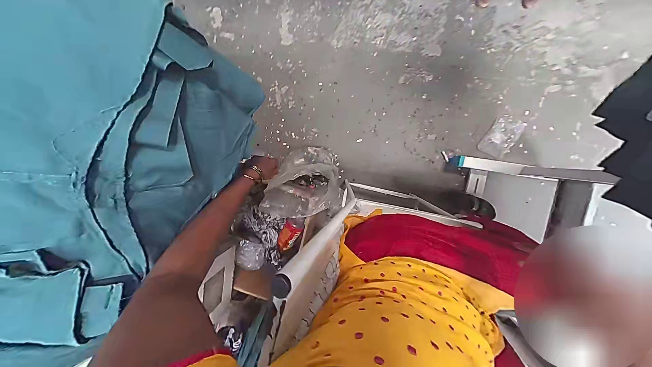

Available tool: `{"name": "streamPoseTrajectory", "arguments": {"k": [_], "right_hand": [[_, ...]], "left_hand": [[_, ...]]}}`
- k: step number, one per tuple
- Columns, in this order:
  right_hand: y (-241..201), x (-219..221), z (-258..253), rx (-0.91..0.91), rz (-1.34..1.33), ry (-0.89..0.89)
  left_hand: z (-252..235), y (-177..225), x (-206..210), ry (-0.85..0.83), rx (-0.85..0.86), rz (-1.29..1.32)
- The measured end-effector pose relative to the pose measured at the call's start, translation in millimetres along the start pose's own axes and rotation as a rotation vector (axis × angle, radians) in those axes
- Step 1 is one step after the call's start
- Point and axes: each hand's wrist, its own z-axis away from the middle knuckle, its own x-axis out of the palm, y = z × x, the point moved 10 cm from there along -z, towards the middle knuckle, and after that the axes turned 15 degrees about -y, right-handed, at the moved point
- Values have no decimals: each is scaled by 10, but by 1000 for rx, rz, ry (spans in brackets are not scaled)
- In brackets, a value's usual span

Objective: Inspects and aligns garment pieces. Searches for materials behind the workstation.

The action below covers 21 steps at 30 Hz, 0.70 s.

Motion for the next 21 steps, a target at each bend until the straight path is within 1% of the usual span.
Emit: {"name": "streamPoseTrajectory", "arguments": {"k": [1, 4, 6, 8, 10, 12, 13, 14, 15, 16, 18, 19, 21], "right_hand": [[13, -37, -61, -10, 3, -17], [17, -127, -205, -22, 14, -71], [24, -141, -264, -30, 11, -101], [28, -134, -327, -29, -1, -140], [38, -110, -382, -13, -12, -176], [26, -82, -390, -20, -7, -189], [14, -77, -405, -27, -7, -189], [12, -69, -408, -34, -7, -194], [16, -57, -409, -41, -7, -205], [19, -45, -431, -44, -5, -212], [29, -12, -478, -46, 9, -228], [25, -5, -492, -44, 14, -230], [10, -11, -483, -38, 10, -220]], "left_hand": [[-86, -32, 155, -13, -12, 13], [-250, -181, 549, -89, -130, 73], [-299, -316, 817, -79, -177, 127], [-132, -364, 994, -161, -301, 167], [201, -411, 1145, -175, -444, 282], [433, -508, 1475, -194, -502, 424], [383, -599, 1663, -220, -508, 455], [195, -731, 1909, -214, -496, 496], [-28, -869, 2153, -166, -469, 595], [-197, -933, 2274, -97, -439, 746], [-410, -807, 2163, 79, -321, 1109], [-484, -695, 1992, 140, -276, 1216], [-640, -436, 1549, 165, -167, 1292]]}}
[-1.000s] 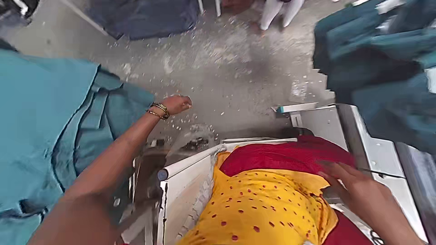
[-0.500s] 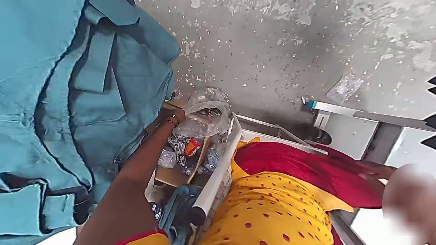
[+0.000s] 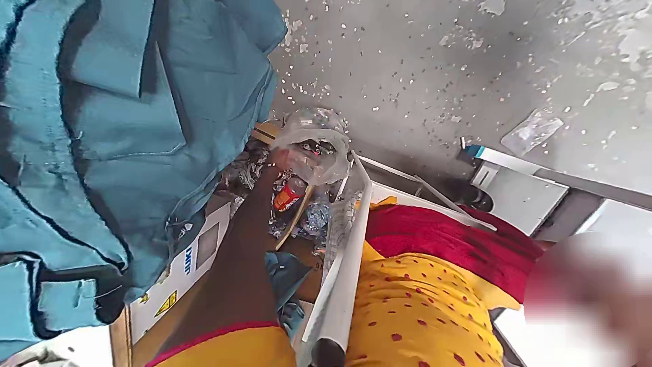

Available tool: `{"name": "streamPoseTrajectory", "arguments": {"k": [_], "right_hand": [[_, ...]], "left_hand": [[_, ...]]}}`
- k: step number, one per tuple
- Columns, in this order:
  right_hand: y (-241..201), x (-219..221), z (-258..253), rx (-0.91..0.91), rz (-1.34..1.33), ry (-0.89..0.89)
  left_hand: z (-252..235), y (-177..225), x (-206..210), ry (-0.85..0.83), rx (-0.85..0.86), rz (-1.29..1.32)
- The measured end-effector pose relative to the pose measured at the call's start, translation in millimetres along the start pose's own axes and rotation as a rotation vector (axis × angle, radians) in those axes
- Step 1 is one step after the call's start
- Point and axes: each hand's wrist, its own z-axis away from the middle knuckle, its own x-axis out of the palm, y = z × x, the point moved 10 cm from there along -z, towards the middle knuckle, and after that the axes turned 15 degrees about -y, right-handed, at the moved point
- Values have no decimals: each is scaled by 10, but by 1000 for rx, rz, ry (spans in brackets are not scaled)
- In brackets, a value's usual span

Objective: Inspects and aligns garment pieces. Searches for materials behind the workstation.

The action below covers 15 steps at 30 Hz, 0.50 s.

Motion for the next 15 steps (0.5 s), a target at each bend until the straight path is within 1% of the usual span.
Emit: {"name": "streamPoseTrajectory", "arguments": {"k": [2, 3, 5, 7, 8, 12, 15], "right_hand": [[-5, 2, 16, 5, -10, 25], [0, 14, 32, 9, -16, 35], [15, 53, 69, 23, -28, 44], [43, 107, 108, 40, -45, 61], [66, 158, 121, 47, -52, 63], [140, 376, 162, 78, -79, 59], [123, 471, 194, 109, -94, 52]], "left_hand": [[-117, 538, 85, -98, 86, -1], [-132, 733, 77, -126, 95, -75], [-124, 951, 10, -158, 68, -283], [-156, 991, -60, -179, 30, -387], [-136, 982, -80, -181, 14, -394], [5, 886, -49, -181, -25, -304], [11, 870, -33, -176, -17, -297]]}}
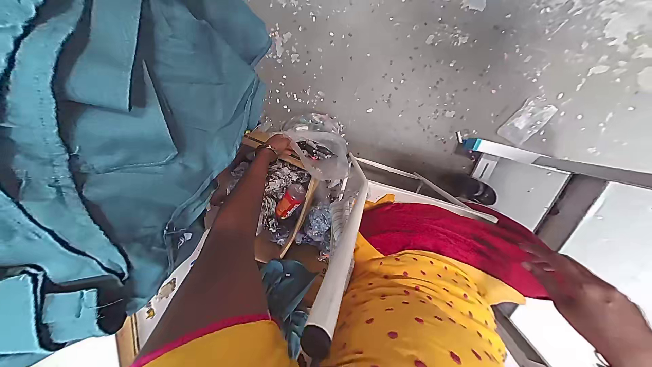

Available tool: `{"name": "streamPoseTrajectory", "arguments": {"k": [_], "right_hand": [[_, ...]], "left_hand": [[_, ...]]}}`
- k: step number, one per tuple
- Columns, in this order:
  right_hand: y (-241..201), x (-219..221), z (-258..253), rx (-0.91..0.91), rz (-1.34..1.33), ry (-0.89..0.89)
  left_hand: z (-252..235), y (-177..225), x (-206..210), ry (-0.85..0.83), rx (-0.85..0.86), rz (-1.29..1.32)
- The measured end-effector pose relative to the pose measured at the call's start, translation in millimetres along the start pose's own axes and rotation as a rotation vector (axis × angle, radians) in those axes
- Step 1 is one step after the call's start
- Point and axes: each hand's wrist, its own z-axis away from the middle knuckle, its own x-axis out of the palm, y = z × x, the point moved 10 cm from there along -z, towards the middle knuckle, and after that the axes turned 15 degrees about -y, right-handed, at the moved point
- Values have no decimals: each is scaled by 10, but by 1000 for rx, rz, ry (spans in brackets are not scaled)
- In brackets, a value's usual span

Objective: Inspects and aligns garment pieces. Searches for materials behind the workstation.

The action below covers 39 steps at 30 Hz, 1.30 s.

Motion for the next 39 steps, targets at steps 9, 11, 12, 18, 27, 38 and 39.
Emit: {"name": "streamPoseTrajectory", "arguments": {"k": [9, 11, 12, 18, 27, 38, 39], "right_hand": [[-19, 108, 122, 26, -26, 24], [-40, 96, 130, 17, -17, 46], [-52, 85, 130, 12, -7, 58], [-124, 22, 86, -8, 20, 86], [-152, -65, 14, -20, 39, 69], [-177, -383, 185, 33, 118, 33], [-164, -449, 202, 41, 121, 26]], "left_hand": [[-89, -10, -6, -16, 50, -38], [-84, -29, -16, -10, 44, -23], [-83, -30, -17, -8, 44, -18], [-66, -107, 60, 5, 142, 69], [-280, -783, 554, -115, 110, -265], [-705, -1181, 984, -104, -104, -621], [-779, -1237, 1040, -114, -110, -605]]}}
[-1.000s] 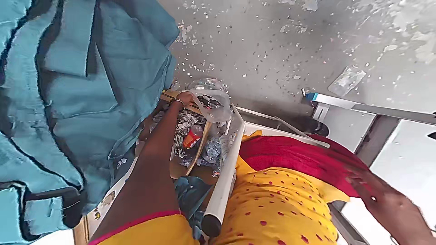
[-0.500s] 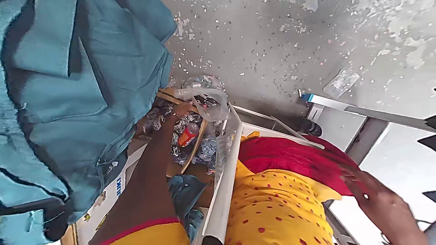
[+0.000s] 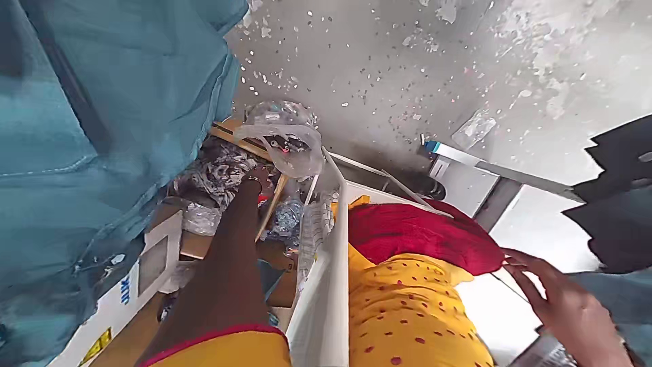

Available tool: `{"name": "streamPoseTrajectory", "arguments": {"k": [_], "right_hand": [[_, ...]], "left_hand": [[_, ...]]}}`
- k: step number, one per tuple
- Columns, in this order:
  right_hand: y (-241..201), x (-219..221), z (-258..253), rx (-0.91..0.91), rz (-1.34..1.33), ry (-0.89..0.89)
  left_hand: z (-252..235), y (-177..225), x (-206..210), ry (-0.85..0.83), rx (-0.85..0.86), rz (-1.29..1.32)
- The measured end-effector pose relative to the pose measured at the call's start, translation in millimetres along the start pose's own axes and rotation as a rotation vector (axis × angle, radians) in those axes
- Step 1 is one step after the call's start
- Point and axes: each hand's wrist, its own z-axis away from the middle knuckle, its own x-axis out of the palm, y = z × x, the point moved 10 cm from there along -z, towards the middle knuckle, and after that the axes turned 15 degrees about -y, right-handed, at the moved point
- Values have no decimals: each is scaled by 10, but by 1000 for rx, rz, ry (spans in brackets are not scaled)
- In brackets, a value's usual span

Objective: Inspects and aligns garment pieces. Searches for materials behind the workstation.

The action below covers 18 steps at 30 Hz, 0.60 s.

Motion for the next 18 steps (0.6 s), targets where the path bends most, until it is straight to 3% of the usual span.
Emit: {"name": "streamPoseTrajectory", "arguments": {"k": [5, 13, 18], "right_hand": [[-81, -263, 73, 0, 32, 5], [-191, -514, 80, -3, 16, -34], [-210, -620, 8, -24, -14, 0]], "left_hand": [[-45, -19, 99, -43, -166, -13], [-55, 18, -45, -69, -275, 71], [-32, 98, -2, -41, -229, 144]]}}
